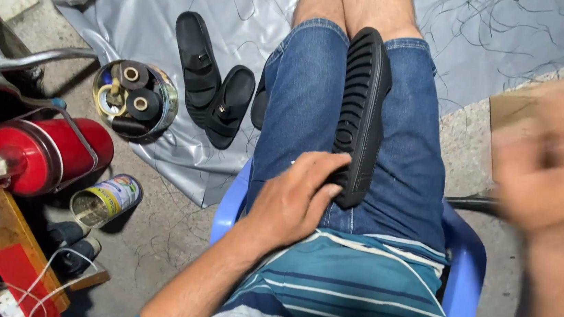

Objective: Hand-sewing a rubber sole onto a sandal using a needle and thread.

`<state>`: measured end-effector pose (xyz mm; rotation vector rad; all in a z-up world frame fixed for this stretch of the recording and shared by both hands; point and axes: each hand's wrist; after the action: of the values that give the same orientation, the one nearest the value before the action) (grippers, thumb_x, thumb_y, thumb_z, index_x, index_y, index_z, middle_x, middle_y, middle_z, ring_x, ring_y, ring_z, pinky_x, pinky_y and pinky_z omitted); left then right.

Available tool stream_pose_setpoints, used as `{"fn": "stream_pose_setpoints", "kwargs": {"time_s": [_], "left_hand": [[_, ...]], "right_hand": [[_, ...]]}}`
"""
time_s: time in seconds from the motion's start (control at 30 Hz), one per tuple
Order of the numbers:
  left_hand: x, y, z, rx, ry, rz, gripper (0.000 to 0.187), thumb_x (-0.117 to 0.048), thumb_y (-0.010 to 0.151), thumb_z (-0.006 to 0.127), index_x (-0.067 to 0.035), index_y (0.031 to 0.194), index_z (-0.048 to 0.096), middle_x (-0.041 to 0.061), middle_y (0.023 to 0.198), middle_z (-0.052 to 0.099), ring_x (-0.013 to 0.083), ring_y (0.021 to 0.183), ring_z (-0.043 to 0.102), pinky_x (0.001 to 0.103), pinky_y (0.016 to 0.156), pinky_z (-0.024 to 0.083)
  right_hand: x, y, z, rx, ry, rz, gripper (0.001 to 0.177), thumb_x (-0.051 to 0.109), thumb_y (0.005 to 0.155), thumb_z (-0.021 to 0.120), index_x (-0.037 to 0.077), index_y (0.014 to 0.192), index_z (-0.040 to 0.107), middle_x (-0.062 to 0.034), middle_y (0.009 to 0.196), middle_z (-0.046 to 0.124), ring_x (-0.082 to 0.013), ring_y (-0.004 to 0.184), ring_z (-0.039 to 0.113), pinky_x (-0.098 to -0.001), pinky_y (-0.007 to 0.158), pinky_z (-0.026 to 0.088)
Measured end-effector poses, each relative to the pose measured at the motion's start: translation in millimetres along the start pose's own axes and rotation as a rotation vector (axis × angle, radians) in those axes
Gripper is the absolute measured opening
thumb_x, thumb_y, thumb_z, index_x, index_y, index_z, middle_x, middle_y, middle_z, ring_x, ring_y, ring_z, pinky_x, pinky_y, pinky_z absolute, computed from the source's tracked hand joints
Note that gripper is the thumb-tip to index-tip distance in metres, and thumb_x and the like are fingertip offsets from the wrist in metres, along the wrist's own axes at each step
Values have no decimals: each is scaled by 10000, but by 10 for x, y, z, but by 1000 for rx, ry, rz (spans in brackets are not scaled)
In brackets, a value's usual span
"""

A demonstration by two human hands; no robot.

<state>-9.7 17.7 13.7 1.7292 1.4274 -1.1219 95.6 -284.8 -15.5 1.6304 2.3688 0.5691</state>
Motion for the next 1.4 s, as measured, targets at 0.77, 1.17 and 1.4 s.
{"fn": "stream_pose_setpoints", "kwargs": {"time_s": [0.77,1.17,1.4], "left_hand": [[25,151,-330,257,-168,-136,287,-85,858,500,-26,1128,577,213,1017,641,424,933,595,513,744,491],[169,53,-241,-294,160,58,123,-133,885,517,-71,969,583,166,1168,510,358,1156,430,485,1036,285],[46,1,259,-182,-70,-135,285,-260,809,666,-137,1047,568,39,1020,577,120,533,501,241,564,474]], "right_hand": [[1120,289,-97,528,1000,-44,58,78,795,646,97,844,669,-114,574,594,-308,553,597,-371,501,464],[729,453,-194,961,507,-427,440,209,810,509,398,1207,529,87,858,559,-132,768,548,-350,442,537],[755,465,-173,975,468,-447,441,206,805,492,394,1201,535,89,857,544,-134,748,534,-326,357,484]]}}
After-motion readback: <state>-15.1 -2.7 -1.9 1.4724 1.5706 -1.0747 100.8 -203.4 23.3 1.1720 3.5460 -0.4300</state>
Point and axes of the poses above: each hand's wrist, its own y-axis towards the middle knuckle, its own z-axis out of the palm, x = y × z
